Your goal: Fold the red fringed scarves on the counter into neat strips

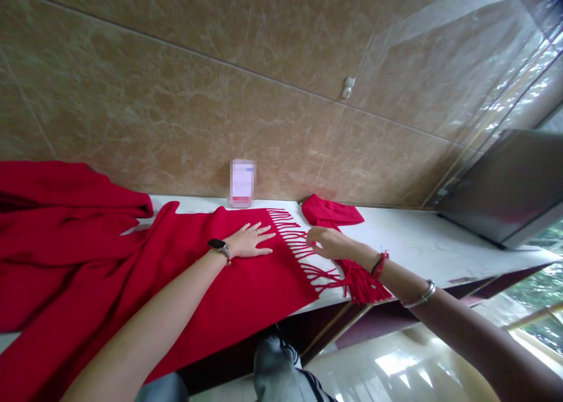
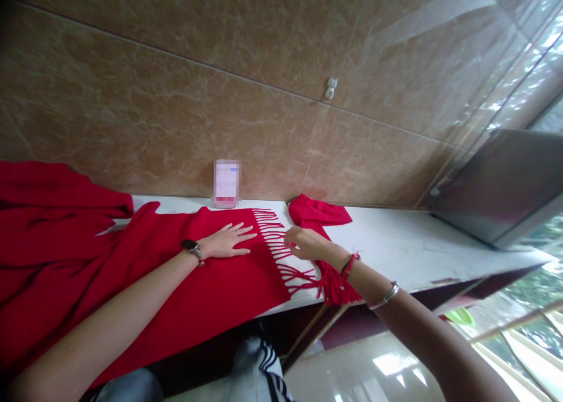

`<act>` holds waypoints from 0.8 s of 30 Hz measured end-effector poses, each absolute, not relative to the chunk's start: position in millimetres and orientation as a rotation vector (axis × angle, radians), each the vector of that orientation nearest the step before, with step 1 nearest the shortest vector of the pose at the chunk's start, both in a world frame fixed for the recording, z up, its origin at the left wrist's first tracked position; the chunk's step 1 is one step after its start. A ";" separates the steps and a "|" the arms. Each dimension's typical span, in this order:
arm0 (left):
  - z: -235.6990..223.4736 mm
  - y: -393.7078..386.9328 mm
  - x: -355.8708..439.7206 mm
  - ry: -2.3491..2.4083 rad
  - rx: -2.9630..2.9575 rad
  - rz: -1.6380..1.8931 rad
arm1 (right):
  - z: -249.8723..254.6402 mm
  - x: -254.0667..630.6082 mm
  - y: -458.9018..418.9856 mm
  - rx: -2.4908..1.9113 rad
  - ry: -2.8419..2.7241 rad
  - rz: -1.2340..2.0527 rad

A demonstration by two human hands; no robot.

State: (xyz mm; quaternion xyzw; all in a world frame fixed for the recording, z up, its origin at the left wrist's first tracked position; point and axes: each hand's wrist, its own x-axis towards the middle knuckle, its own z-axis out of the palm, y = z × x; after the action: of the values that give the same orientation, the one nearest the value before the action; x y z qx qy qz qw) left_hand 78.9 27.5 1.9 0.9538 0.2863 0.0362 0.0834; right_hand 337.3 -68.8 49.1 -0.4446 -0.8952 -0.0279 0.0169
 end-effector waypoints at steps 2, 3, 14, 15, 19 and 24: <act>0.6 28.7 79.0 0.843 2.867 0.099 | 43.9 323.4 -74.7 -1.222 -2.839 0.022; 0.0 29.3 79.0 0.840 2.874 0.091 | 41.0 320.5 -76.4 -1.185 -2.879 0.055; 1.8 28.9 79.2 0.834 2.895 0.074 | 50.3 334.2 -38.1 -1.309 -2.740 -0.095; 2.0 28.8 79.3 0.833 2.902 0.067 | 48.0 325.7 -30.9 -1.261 -2.751 -0.098; 0.8 30.1 79.2 0.831 2.931 0.043 | 34.2 317.2 -8.4 -1.289 -2.872 -0.166; -1.5 32.5 78.8 0.804 2.932 0.073 | 37.4 363.9 -9.2 -1.635 -2.861 -0.350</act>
State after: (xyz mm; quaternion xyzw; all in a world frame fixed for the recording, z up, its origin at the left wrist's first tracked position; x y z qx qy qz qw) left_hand 78.8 32.5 -1.5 0.9629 0.2641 0.0239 0.0504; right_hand 363.9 -9.2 37.4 -0.4916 -0.8601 -0.1054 -0.0858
